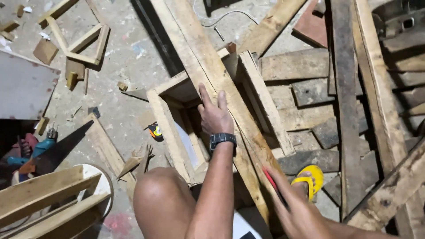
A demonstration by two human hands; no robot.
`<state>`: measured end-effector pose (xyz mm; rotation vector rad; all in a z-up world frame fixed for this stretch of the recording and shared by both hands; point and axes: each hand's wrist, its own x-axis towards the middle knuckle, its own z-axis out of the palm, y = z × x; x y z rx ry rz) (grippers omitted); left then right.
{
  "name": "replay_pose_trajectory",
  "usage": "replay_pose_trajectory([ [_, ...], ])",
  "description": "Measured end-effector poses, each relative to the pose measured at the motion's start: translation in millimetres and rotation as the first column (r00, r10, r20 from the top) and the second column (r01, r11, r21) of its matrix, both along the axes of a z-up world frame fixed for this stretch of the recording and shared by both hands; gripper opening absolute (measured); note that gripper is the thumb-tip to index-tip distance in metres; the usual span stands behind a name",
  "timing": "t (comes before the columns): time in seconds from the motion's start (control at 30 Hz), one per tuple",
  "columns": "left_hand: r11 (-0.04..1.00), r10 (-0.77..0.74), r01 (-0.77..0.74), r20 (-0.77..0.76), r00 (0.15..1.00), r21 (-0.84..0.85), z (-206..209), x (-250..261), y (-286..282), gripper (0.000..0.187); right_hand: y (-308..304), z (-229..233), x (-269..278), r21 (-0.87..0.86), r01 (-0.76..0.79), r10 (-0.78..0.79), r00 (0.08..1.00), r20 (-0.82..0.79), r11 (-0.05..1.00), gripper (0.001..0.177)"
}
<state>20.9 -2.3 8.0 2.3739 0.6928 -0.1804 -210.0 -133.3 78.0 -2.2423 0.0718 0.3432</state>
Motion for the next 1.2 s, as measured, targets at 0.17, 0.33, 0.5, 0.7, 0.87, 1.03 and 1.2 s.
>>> replay_pose_trajectory([
  [0.17, 1.000, 0.015, -0.015, 0.008, 1.000, -0.018, -12, -2, 3, 0.071, -42, -70, -46, 0.232, -0.159, 0.183, 0.979, -0.089, 0.960, 0.079],
  [0.33, 0.998, 0.007, -0.007, -0.001, 1.000, -0.058, -12, 3, 2, 0.070, 32, -20, 112, -0.039, 0.128, -0.133, 0.937, -0.323, 0.991, 0.063],
  [0.5, 0.997, 0.032, -0.032, -0.002, 0.999, -0.075, -18, -5, 4, 0.066, 45, 18, 116, -0.049, 0.147, -0.154, 0.890, -0.428, 0.988, 0.068],
  [0.7, 0.994, 0.026, -0.027, -0.016, 1.000, -0.104, -3, -4, 6, 0.069, -35, -52, -47, 0.063, 0.064, -0.053, 0.984, -0.168, 0.996, 0.084],
  [0.87, 0.995, 0.004, -0.005, -0.003, 1.000, -0.103, -9, 3, 6, 0.068, -10, -22, -8, 0.030, 0.216, -0.201, 0.943, -0.264, 0.976, 0.072],
  [1.03, 0.995, -0.005, 0.005, 0.008, 1.000, -0.101, -8, -1, 9, 0.069, 38, -38, 124, -0.096, 0.078, -0.102, 0.956, -0.274, 0.992, 0.068],
  [1.2, 0.994, -0.002, -0.001, -0.032, 0.999, -0.105, 0, 1, 8, 0.069, 35, -6, 91, -0.093, 0.144, -0.167, 0.929, -0.330, 0.985, 0.066],
])
